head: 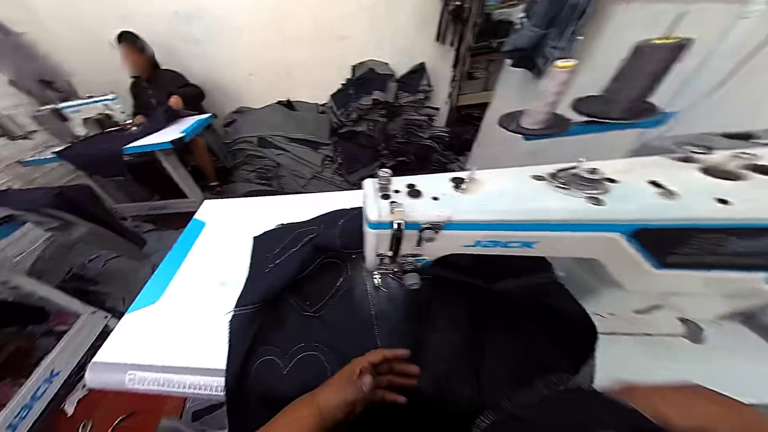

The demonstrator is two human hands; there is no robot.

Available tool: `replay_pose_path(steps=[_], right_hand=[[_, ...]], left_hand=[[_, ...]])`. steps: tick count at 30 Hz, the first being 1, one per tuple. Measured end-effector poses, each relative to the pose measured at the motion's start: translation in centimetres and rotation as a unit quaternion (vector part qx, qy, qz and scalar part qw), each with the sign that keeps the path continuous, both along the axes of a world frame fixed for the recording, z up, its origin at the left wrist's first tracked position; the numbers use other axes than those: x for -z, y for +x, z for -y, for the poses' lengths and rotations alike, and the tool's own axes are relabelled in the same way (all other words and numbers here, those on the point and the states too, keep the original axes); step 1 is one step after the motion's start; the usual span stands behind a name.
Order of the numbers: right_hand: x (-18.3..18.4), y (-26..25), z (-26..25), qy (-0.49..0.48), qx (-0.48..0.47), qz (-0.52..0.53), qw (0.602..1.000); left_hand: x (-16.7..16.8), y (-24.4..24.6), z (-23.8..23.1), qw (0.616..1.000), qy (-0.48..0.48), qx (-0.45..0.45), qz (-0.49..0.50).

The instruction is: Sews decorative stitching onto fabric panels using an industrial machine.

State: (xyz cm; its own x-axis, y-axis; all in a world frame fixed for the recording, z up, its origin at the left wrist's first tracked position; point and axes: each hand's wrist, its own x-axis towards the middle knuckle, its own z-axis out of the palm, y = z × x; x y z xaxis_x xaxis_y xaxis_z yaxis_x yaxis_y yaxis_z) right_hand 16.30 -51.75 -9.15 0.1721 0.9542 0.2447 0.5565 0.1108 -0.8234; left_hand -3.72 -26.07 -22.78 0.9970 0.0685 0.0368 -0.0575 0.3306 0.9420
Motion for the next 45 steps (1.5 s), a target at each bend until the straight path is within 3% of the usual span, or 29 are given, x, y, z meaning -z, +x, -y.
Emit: replay_pose_path(steps=[3,5,7,9,13,19,25,28,30,31,33,45], right_hand=[[6.2,-1.7,-9.4,0.059,0.13,-0.097,0.985],[10.9,-2.2,-13.2,0.048,0.202,-0.135,0.969],[14.2,-2.5,-14.6,0.02,0.236,-0.065,0.969],[16.6,-3.2,-14.8,0.045,0.244,0.059,0.967],[17.0,-3.6,-14.9,0.051,0.221,0.196,0.954],[16.3,-1.1,-14.9,0.005,0.21,0.219,0.953],[17.3,-1.4,-14.1,0.019,0.217,0.234,0.948],[17.3,-1.2,-14.2,0.019,0.214,0.237,0.947],[17.3,-1.2,-14.2,0.02,0.214,0.238,0.947],[17.3,-1.2,-14.1,0.017,0.214,0.237,0.948],[17.3,-1.3,-14.0,0.017,0.213,0.24,0.947],[17.3,-1.2,-13.9,0.012,0.215,0.229,0.949]], left_hand=[[-1.6,-1.2,0.3,0.986,-0.109,-0.123,-0.034],[-1.2,-2.1,-1.2,0.977,-0.123,-0.161,-0.064],[-1.5,-2.2,-3.0,0.959,-0.091,-0.224,-0.149],[-2.1,-1.3,-4.5,0.92,0.005,-0.302,-0.25],[-2.5,-0.5,-6.9,0.878,0.147,-0.303,-0.339],[-2.7,0.8,-6.4,0.847,0.274,-0.239,-0.388],[-2.5,0.3,-5.7,0.807,0.424,-0.217,-0.349],[0.6,-0.6,-2.0,0.712,0.645,-0.267,-0.075],[2.2,-0.6,-0.2,0.685,0.705,-0.186,-0.006],[2.1,-0.6,0.3,0.687,0.716,-0.119,-0.032],[1.9,-0.6,0.3,0.68,0.727,-0.081,-0.051],[1.9,-0.8,0.2,0.676,0.73,-0.09,-0.044]])
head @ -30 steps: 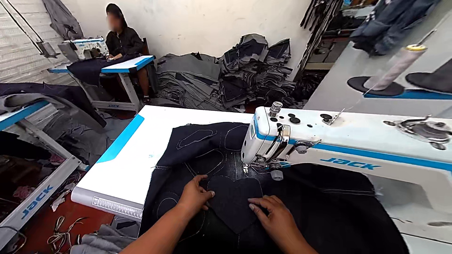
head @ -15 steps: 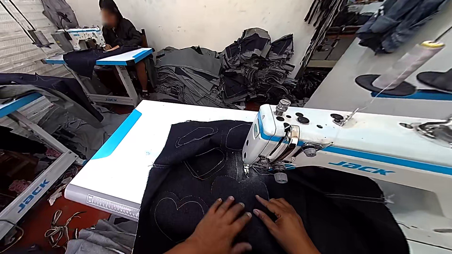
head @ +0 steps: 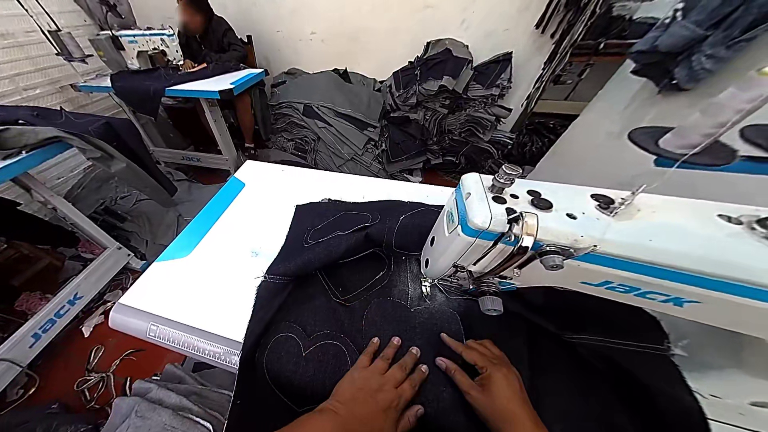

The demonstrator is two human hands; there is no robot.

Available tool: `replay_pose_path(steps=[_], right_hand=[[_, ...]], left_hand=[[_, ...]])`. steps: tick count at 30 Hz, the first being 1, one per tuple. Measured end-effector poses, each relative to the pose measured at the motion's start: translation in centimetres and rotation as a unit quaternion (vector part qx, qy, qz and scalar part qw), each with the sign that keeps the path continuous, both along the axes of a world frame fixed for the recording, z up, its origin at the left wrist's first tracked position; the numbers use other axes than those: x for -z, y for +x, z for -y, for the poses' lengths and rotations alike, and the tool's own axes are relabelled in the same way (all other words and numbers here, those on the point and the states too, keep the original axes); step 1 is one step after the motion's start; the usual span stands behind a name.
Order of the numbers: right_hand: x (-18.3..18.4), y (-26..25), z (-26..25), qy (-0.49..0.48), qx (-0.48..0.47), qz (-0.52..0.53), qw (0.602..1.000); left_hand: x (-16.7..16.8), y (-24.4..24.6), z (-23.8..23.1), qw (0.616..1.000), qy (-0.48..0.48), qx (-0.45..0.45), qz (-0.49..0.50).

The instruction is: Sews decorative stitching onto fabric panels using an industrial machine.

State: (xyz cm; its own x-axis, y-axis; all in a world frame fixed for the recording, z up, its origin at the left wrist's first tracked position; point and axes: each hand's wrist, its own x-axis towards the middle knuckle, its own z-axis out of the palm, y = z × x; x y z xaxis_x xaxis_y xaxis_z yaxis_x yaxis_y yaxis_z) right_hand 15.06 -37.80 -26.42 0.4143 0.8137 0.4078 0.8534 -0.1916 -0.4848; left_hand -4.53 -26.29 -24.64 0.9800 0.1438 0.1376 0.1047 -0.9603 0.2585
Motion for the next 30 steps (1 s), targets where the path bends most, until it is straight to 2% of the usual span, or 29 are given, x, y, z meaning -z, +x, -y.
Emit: replay_pose_path(steps=[12,14,16,18,19,21,23,26,30], right_hand=[[-0.4,-0.2,0.0,-0.017,0.004,-0.017,1.0],[-0.6,-0.2,0.0,-0.024,0.001,-0.025,0.999],[-1.2,-0.3,-0.1,-0.038,-0.004,-0.037,0.999],[-2.3,-0.6,0.0,-0.089,0.007,-0.026,0.996],[-2.8,-1.1,0.2,-0.134,0.014,-0.01,0.991],[-4.0,-2.5,0.7,-0.259,0.027,-0.013,0.965],[-4.4,-3.7,1.2,-0.315,0.044,-0.031,0.947],[-3.5,-3.4,1.2,-0.284,0.042,-0.042,0.957],[-3.2,1.7,-1.6,-0.239,-0.02,-0.054,0.969]], left_hand=[[0.4,-0.1,0.2,0.999,0.028,-0.011,0.019],[-0.4,0.1,0.3,1.0,-0.002,-0.02,-0.006],[-2.8,1.4,-0.5,0.997,-0.036,-0.008,-0.075],[-5.1,3.9,-2.6,0.988,-0.023,0.06,-0.144],[-5.2,4.9,-3.9,0.982,-0.008,0.112,-0.151],[-3.4,5.7,-6.9,0.97,-0.034,0.199,-0.137],[-2.3,5.8,-9.3,0.962,-0.052,0.222,-0.151],[-2.0,5.6,-11.0,0.965,-0.051,0.196,-0.165],[-1.7,6.1,-11.4,0.983,-0.034,0.091,-0.157]])
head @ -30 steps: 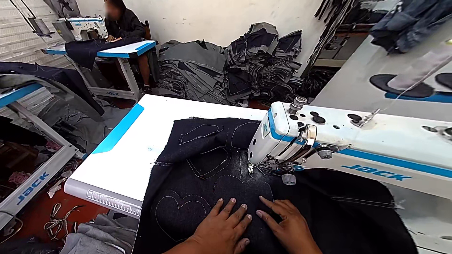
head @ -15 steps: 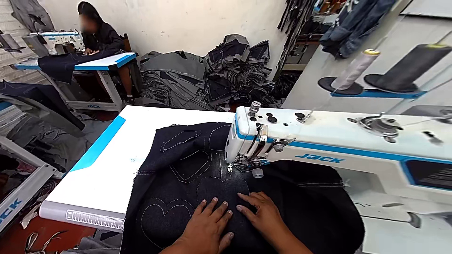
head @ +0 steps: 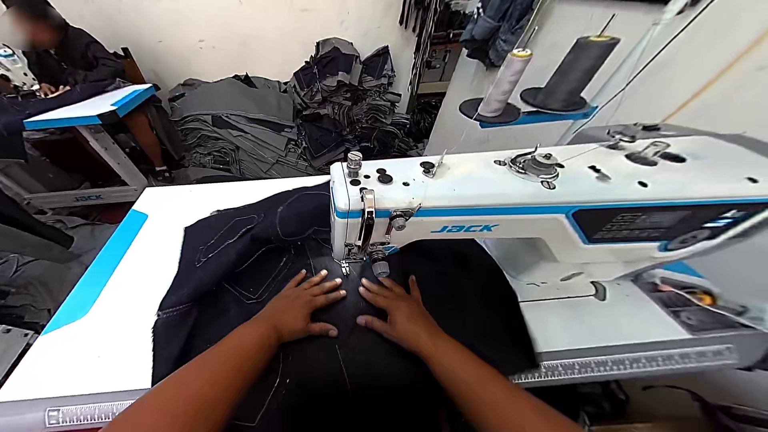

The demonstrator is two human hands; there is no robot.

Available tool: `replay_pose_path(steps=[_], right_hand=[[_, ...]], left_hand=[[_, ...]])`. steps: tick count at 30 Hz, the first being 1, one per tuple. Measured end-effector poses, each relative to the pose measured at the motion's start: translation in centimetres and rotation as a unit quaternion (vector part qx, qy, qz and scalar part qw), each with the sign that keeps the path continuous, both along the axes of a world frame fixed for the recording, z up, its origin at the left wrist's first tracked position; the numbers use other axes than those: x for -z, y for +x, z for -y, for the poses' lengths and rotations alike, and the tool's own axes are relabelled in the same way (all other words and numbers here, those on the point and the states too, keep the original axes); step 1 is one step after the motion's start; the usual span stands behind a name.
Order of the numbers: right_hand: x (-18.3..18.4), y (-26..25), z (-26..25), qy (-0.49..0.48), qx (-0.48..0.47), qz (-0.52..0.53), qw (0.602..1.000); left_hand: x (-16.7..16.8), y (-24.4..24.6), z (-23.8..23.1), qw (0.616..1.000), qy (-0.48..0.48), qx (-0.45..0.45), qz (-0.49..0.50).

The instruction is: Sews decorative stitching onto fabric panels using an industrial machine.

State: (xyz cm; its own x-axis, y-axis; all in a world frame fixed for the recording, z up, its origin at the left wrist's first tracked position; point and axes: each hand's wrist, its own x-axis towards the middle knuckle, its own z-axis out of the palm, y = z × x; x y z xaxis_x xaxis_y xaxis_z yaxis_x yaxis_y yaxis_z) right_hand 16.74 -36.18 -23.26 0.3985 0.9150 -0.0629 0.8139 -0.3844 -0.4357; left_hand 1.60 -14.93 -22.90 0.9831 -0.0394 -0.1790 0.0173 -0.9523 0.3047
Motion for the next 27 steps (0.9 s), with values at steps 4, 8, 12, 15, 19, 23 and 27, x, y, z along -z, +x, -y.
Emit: replay_pose_path(steps=[4,8,12,15,19,23,27], right_hand=[[-0.1,5.5,-3.3,0.06,-0.087,0.009,0.994],[-0.8,8.0,-5.6,0.027,-0.116,-0.006,0.993],[-1.6,7.1,-5.4,0.003,-0.095,-0.004,0.995],[-1.2,2.9,-2.9,0.034,-0.063,-0.001,0.997],[-1.9,-3.1,0.3,-0.084,-0.067,-0.056,0.993],[-0.6,-2.5,0.2,-0.071,-0.059,-0.022,0.995],[-0.9,0.3,-1.2,-0.05,-0.066,-0.012,0.996]], left_hand=[[-1.1,1.3,1.1,0.991,0.013,-0.13,-0.037],[-1.5,2.2,2.0,0.978,0.02,-0.196,-0.07],[-1.9,2.2,2.4,0.975,0.025,-0.2,-0.089],[-1.8,2.2,2.2,0.976,0.027,-0.197,-0.089],[-1.7,2.5,2.1,0.977,0.031,-0.193,-0.085],[-1.3,3.1,1.7,0.977,0.04,-0.203,-0.056],[-1.7,4.7,1.2,0.969,0.049,-0.235,-0.059]])
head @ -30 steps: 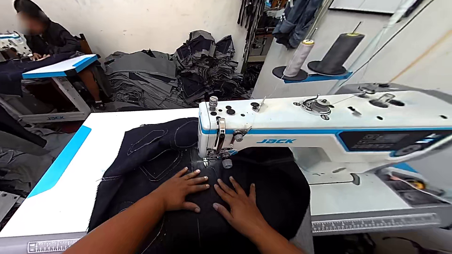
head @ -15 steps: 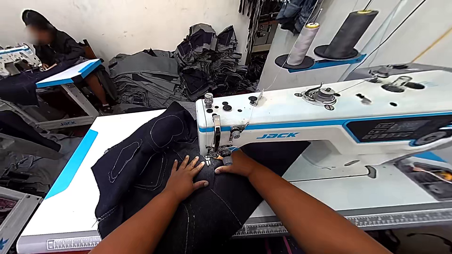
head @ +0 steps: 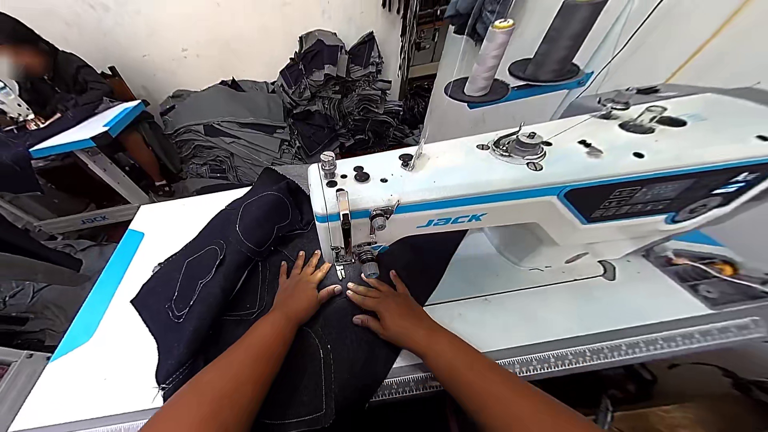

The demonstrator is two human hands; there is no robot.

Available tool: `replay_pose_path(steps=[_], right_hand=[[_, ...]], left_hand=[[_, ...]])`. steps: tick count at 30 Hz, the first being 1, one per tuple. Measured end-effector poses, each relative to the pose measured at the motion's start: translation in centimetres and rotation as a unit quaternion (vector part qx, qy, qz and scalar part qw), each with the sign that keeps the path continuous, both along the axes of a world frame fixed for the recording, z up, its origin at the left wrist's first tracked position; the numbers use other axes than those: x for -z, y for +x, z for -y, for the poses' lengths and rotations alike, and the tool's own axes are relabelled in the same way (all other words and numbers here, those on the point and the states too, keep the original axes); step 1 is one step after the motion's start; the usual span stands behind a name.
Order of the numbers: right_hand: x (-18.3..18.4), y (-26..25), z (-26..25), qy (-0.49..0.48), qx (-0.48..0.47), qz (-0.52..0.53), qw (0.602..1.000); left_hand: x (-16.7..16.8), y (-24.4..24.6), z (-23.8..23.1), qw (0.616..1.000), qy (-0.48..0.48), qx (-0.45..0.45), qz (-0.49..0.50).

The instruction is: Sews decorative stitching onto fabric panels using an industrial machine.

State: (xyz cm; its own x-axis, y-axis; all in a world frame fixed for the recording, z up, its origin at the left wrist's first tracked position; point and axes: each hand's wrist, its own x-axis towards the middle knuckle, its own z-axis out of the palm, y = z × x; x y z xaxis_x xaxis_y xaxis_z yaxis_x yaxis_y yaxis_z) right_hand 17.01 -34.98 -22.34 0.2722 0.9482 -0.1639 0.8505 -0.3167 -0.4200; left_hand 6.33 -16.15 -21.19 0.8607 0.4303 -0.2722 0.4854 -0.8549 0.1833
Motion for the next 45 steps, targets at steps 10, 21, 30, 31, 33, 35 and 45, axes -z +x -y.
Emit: replay_pose_path(steps=[10,21,30,31,33,35,45], right_hand=[[-0.5,3.8,-1.9,-0.009,-0.013,-0.008,1.0],[1.2,-7.9,2.2,0.143,-0.196,-0.071,0.968],[-3.8,5.0,8.7,-0.015,-0.01,-0.105,0.994],[-5.4,4.9,8.6,-0.074,0.037,-0.08,0.993],[-7.9,2.0,7.6,-0.125,0.085,-0.031,0.988],[-8.0,-3.5,5.7,-0.059,0.075,-0.044,0.994],[-0.1,-3.8,1.7,-0.033,-0.027,-0.022,0.999]], left_hand=[[-1.3,2.2,-1.2,0.997,0.011,0.0,-0.076],[-0.9,1.4,-6.2,0.967,0.033,0.247,-0.06],[-3.8,-1.6,4.5,0.99,-0.032,-0.027,-0.138],[-4.8,-1.6,4.8,0.985,-0.016,0.008,-0.171],[-5.5,-1.7,3.2,0.972,0.037,0.149,-0.18],[-4.0,-2.4,-0.4,0.942,0.046,0.3,-0.141],[0.9,-2.4,-4.7,0.955,0.008,0.296,-0.024]])
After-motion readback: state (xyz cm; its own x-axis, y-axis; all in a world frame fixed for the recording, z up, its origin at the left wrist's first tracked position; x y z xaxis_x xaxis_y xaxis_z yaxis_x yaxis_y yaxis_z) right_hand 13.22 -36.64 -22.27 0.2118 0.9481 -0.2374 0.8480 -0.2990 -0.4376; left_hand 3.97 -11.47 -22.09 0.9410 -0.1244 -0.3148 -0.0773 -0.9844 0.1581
